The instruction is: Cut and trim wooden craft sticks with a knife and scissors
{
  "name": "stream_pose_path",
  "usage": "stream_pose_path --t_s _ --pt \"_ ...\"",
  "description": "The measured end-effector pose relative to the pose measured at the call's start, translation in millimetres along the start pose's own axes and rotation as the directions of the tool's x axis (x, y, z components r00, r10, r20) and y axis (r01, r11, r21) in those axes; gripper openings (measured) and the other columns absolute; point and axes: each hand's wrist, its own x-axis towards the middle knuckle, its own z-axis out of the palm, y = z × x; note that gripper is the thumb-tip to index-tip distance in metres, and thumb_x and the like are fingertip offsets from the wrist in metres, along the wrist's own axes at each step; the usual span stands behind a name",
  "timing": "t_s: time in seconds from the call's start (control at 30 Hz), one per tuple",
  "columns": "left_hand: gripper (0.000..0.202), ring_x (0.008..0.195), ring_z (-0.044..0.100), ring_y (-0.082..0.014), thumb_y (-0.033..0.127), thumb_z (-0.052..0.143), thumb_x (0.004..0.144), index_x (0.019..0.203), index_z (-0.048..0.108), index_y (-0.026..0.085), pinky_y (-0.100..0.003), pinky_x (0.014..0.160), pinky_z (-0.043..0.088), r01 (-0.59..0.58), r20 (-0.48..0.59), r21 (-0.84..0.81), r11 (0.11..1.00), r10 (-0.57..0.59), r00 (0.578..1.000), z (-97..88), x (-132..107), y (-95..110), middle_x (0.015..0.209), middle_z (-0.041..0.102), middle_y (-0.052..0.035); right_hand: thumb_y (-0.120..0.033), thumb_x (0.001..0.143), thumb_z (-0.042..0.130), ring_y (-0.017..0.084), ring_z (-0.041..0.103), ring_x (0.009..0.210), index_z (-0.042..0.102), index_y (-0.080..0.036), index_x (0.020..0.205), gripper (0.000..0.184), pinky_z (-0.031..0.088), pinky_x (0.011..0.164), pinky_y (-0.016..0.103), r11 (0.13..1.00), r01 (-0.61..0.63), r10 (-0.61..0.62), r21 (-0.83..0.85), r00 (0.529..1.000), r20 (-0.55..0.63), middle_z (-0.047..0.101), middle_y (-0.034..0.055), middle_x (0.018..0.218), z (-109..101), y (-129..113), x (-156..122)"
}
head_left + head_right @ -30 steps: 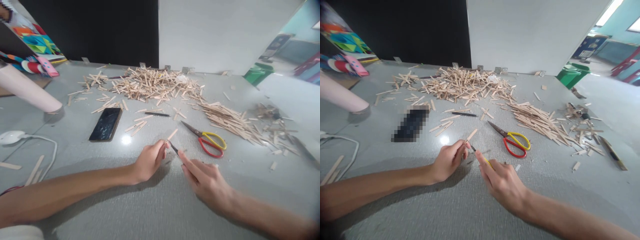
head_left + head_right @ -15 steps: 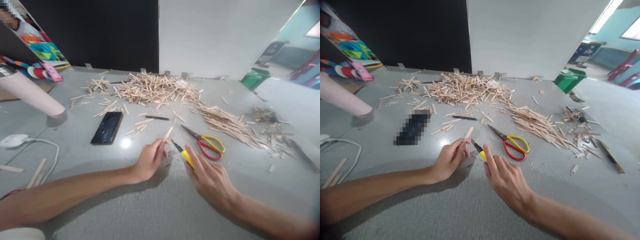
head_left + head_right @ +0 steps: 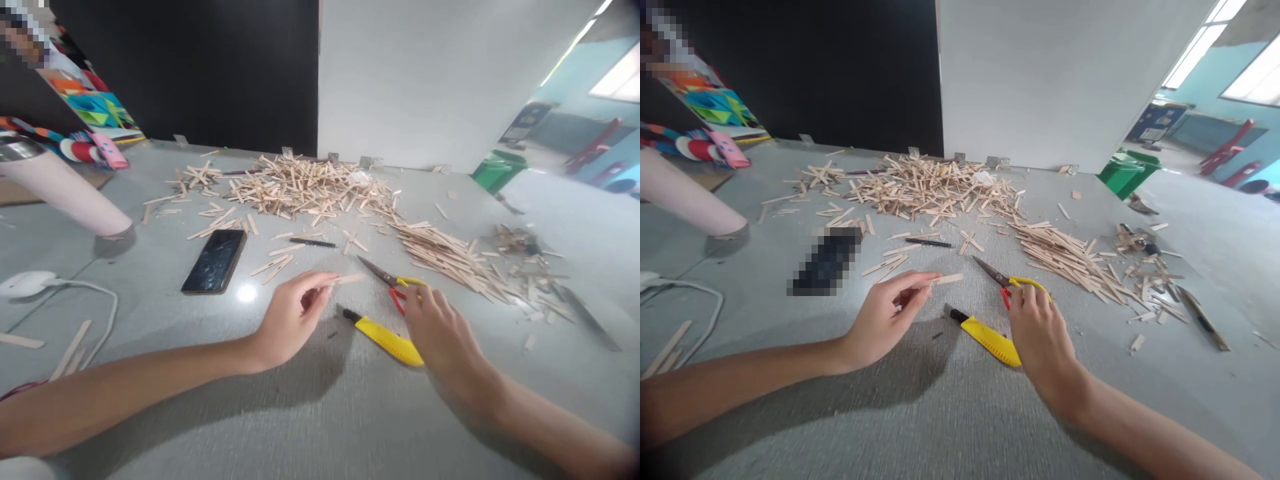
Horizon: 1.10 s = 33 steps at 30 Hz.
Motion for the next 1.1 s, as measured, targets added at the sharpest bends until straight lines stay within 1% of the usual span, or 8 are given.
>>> stream_pose_path --t_s 0.13,0.27,0.47,0.53,0.63,0.7,0.87,1.1 --pt "0.028 0.062 0.061 -0.0117 0.035 0.058 0.107 0.118 0.077 0.017 -0.022 0.055 0.046 0.078 0.08 -0.08 0.994 -0.072 0.994 -10.0 -1.4 19.4 0.092 0.078 -0.0058 0.009 0.088 0.05 0.027 0.072 0.084 0.066 -0.014 0.099 0.03 0.047 0.062 0.03 0.991 -0.063 0.036 0.12 0.975 0.22 0.073 0.0149 0.093 11.7 15.8 10.1" --pt "0.033 0.051 0.051 -0.0079 0.042 0.055 0.11 0.111 0.076 0.017 -0.021 0.049 0.044 0.149 0.183 -0.128 0.981 -0.124 0.975 -25.1 1.2 41.8 0.092 0.078 -0.0062 0.012 0.082 0.051 0.024 0.071 0.081 0.065 -0.013 0.095 0.032 0.042 0.064 0.029 0.956 -0.077 -0.005 0.283 0.961 0.276 0.073 0.0146 0.096 11.7 25.8 16.7" --pt "0.031 0.043 0.049 -0.0077 0.044 0.057 0.107 0.115 0.07 0.017 -0.022 0.04 0.038 0.171 0.23 -0.2 0.965 -0.123 0.965 -52.7 19.3 71.5 0.088 0.077 -0.0061 -0.02 0.091 0.065 0.017 0.064 0.063 0.058 -0.02 0.083 0.011 0.037 0.054 0.025 0.839 -0.151 0.012 0.522 0.965 0.26 0.067 0.0017 0.072 -0.2 35.8 36.9" --pt "0.029 0.043 0.043 -0.0082 0.043 0.055 0.108 0.105 0.068 0.018 -0.022 0.039 0.034 0.155 0.184 -0.186 0.97 -0.121 0.976 -58.0 24.3 76.8 0.071 0.067 -0.0008 -0.037 0.099 0.061 0.016 0.062 0.058 0.055 -0.022 0.081 0.025 0.042 0.054 0.025 0.674 -0.163 -0.04 0.721 0.966 0.255 0.062 -0.001 0.065 -12.3 35.8 40.1" --pt "0.035 0.047 0.034 -0.0093 0.044 0.048 0.11 0.094 0.065 0.019 -0.023 0.041 0.028 0.133 0.111 -0.183 0.974 -0.114 0.987 -60.0 25.4 78.5 0.061 0.04 0.0059 -0.066 0.106 0.043 0.016 0.058 0.057 0.054 -0.023 0.075 0.054 0.049 0.056 0.028 0.126 -0.174 -0.217 0.977 0.956 0.198 0.055 -0.001 0.063 -34.7 31.5 32.7" --pt "0.035 0.049 0.03 -0.01 0.045 0.045 0.111 0.095 0.064 0.019 -0.023 0.042 0.026 0.138 0.113 -0.202 0.97 -0.116 0.987 -59.1 22.6 77.5 0.063 0.033 0.0068 -0.074 0.105 0.041 0.016 0.058 0.06 0.058 -0.021 0.077 0.061 0.05 0.058 0.029 -0.054 -0.167 -0.274 0.984 0.95 0.146 0.056 0.0007 0.067 -48.4 26.3 20.8" --pt "0.031 0.054 0.031 -0.0112 0.047 0.044 0.113 0.1 0.057 0.023 -0.024 0.045 0.028 0.148 0.198 -0.254 0.956 -0.098 0.975 -58.7 13.1 79.6 0.067 0.038 0.0062 -0.078 0.099 0.053 0.016 0.055 0.059 0.062 -0.019 0.083 0.061 0.051 0.058 0.03 -0.064 -0.197 -0.295 0.978 0.94 0.17 0.058 0.001 0.069 -63.6 12.0 -16.2" --pt "0.037 0.053 0.039 -0.0109 0.048 0.047 0.112 0.094 0.065 0.021 -0.023 0.047 0.032 0.114 0.34 -0.162 0.98 -0.053 0.939 -65.6 6.5 93.7 0.062 0.046 0.0055 -0.062 0.096 0.069 0.017 0.06 0.062 0.068 -0.019 0.097 0.043 0.051 0.055 0.028 0.242 -0.029 -0.096 0.97 0.994 0.053 0.067 0.0039 0.078 -50.5 7.6 -42.6"
